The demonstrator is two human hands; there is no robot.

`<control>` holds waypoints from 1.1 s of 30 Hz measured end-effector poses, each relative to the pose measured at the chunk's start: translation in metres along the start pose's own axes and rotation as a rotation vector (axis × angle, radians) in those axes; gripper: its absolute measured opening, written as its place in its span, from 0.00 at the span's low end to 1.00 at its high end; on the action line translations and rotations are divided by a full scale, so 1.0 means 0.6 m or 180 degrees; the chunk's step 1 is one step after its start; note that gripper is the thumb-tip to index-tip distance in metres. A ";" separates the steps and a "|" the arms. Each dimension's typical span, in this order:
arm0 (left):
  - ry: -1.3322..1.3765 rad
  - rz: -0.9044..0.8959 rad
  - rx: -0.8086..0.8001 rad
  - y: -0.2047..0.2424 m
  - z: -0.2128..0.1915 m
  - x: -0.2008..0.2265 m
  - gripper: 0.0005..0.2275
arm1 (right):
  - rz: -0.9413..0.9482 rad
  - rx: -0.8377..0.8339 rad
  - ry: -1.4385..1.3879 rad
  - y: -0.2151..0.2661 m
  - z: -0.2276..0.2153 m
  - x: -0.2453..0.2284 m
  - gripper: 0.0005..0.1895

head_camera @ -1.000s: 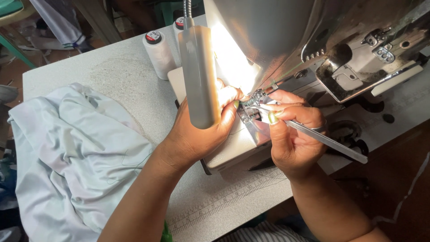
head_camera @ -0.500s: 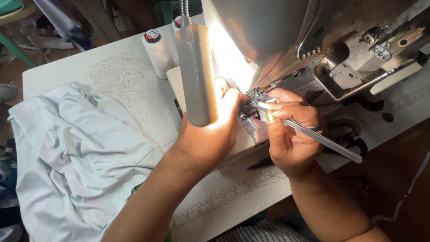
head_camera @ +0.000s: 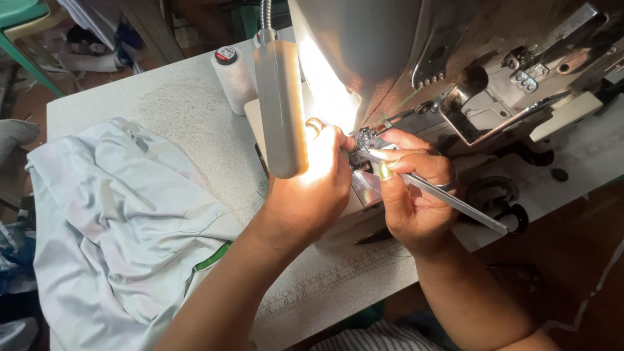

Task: The person threads a sewing machine using a small metal tool to guide the thread through the needle area. They repeatedly pull the thread, adjust its path with the tool, and use scissors to trim excess thread.

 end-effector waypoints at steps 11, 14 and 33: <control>-0.0017 0.0533 -0.0162 0.008 0.016 -0.012 0.06 | -0.0025 0.0036 -0.0278 0.001 -0.010 0.008 0.03; 0.0386 0.0213 -0.0186 0.009 0.021 -0.013 0.06 | -0.0031 0.0001 -0.0264 0.000 -0.011 0.008 0.03; 0.2204 -0.2247 -0.0656 -0.002 0.009 -0.039 0.08 | 0.0015 0.0052 -0.0223 0.006 -0.003 0.008 0.03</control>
Point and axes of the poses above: each hand's wrist, its own y-axis away from the middle knuckle, its own z-axis out of the palm, x = y × z, the point moved 1 cm from there along -y, towards the middle knuckle
